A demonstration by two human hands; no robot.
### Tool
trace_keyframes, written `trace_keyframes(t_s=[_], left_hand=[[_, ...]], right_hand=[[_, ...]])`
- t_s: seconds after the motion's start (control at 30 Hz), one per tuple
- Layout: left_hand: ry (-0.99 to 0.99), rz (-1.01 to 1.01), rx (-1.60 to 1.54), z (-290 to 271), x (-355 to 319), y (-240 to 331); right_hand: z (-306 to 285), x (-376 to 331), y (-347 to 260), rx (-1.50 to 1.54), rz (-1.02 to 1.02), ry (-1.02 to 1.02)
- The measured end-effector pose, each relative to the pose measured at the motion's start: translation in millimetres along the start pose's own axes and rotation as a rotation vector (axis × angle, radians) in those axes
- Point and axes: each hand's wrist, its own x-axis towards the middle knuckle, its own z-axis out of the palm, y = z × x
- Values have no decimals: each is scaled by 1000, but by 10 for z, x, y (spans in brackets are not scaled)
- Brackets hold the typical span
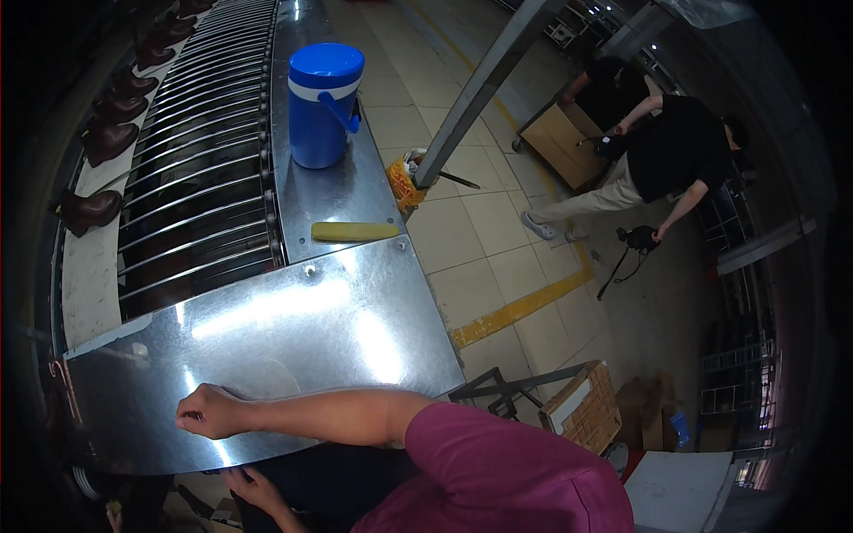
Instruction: Brushing and cleaning the edges of leather boots on an assembly line.
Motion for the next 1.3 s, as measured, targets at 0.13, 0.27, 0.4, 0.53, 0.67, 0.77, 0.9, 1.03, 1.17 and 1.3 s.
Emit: trace_keyframes(t_s=[0.13, 0.27, 0.4, 0.53, 0.67, 0.77, 0.9, 1.03, 1.17, 1.3], left_hand=[[-8, 5, 46, 44, 15, -60], [-14, -11, 1, 62, 4, -20], [21, 11, 1, 132, 32, -152], [10, 35, -61, 229, 37, -92], [50, 32, -41, 237, 24, -89], [133, 45, -22, 81, 21, -175], [185, 45, -225, 222, -61, -108], [143, 89, -200, 61, -41, 451], [151, -25, -249, -52, -243, 503], [150, -86, -279, -44, -372, 506]], right_hand=[[-32, 22, 8, 7, 16, -21], [-30, 17, 26, 13, 32, 21], [-42, 52, 42, 20, 10, 7], [-139, 26, 123, -4, -2, 10], [-138, 44, 101, -12, -19, -9], [28, 106, 69, 26, -29, -46], [-80, -10, 167, 46, -16, -49], [-309, -36, 83, 3, 90, -105], [-219, -16, 15, 60, 165, -121], [-229, 3, -15, 55, 199, -174]])
